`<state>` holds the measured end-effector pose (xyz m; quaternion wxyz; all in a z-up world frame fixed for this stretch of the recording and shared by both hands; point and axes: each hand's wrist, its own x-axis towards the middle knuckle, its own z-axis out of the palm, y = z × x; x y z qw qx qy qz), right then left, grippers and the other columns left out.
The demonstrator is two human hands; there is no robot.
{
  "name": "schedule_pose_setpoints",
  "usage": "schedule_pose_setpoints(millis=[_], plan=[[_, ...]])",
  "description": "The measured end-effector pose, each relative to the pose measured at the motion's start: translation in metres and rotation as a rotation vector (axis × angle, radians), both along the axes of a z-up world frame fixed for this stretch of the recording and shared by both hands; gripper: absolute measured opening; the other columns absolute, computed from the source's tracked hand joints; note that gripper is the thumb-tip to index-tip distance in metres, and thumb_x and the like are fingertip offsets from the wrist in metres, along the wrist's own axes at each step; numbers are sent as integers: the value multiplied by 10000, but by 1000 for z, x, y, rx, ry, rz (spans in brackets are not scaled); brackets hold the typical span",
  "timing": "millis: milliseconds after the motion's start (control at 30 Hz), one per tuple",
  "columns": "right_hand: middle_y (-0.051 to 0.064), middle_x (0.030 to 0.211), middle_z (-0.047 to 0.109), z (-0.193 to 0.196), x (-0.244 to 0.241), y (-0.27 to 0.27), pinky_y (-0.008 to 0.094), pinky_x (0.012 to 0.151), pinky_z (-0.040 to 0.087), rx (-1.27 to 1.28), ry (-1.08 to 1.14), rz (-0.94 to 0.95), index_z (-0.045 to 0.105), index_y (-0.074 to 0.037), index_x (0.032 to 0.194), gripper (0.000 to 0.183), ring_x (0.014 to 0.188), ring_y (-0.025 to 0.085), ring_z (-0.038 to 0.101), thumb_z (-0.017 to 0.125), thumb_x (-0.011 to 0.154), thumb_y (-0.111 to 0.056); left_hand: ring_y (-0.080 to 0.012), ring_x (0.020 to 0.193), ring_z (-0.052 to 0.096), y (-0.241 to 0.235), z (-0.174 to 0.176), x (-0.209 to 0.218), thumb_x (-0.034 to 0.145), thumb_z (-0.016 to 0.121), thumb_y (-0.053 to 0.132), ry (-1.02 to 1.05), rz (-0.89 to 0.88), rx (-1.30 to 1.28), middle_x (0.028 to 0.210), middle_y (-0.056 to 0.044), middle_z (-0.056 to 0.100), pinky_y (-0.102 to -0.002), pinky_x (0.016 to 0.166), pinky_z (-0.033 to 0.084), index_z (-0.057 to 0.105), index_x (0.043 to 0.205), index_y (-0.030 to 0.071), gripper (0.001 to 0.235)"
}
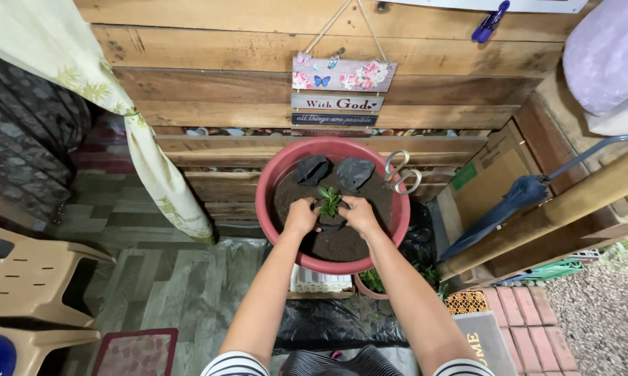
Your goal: The person plants small green seedlings into a large red pot filled with soil. They use their hands to dig holes, place the seedlings, and cover the roots with soil. The person repeats this process for multiple seedlings throughout the video.
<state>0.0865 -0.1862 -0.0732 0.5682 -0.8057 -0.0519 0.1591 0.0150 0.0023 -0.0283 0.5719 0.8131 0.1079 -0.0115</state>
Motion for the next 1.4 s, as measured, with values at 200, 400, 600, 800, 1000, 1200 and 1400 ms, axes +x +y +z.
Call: schedule_pose_setpoints(millis=[200, 400, 600, 800, 1000, 1200, 1400], plan=[[81, 1063, 775, 6, 2, 3, 339, 610, 585, -95, -35, -45, 692, -47, 1319, 463, 795, 172, 706, 697, 856, -31, -297, 589, 761, -4, 3, 3, 896, 700, 27, -4, 37, 4, 897, -221, 757, -377, 520, 601, 706, 1136, -59, 255], [50, 1137, 758, -14, 11, -8, 337, 801, 493, 199, 13, 37, 724, -67, 1304, 473, 943, 159, 648, 649, 838, -33, -343, 745, 732, 8, -54, 28, 828, 795, 245, -375, 15, 449, 876, -220, 774, -449, 659, 574, 813, 1052, 40, 304], [51, 1132, 731, -17, 16, 1, 315, 915, 451, 272, 139, -68, 734, -48, 1249, 322, 1064, 151, 616, 665, 948, -140, -261, 560, 705, -2, -9, 16, 988, 567, 294, 60, 25, -42, 879, -155, 766, -394, 542, 578, 713, 1261, 73, 380], [25, 990, 755, -24, 23, 14, 277, 831, 502, 256, 1, -17, 765, -25, 1180, 270, 905, 107, 642, 647, 978, -159, -191, 488, 606, 0, -19, 26, 1019, 575, 308, 31, -51, -87, 767, -122, 713, -368, 471, 533, 716, 1294, 106, 369], [20, 946, 759, -29, 28, 13, 280, 773, 516, 222, -23, 17, 767, -10, 1124, 226, 834, 107, 648, 666, 933, -78, -151, 468, 604, -1, -20, 23, 1002, 611, 237, 30, -54, -72, 738, -98, 707, -330, 440, 548, 721, 1289, 127, 326], [67, 920, 759, 5, 9, 17, 307, 792, 529, 21, -230, 17, 764, -1, 1066, 261, 848, 141, 667, 635, 843, 42, -157, 465, 623, 0, -21, 24, 975, 633, 170, 18, -55, -51, 760, -99, 735, -335, 436, 562, 740, 1248, 111, 299], [76, 1062, 761, -9, 15, 2, 314, 898, 515, 185, -39, 60, 716, -30, 1241, 395, 982, 179, 673, 617, 862, 17, -173, 502, 614, 4, -34, 29, 1018, 584, 189, 43, -105, -67, 834, -133, 729, -335, 464, 573, 683, 1360, 123, 362]])
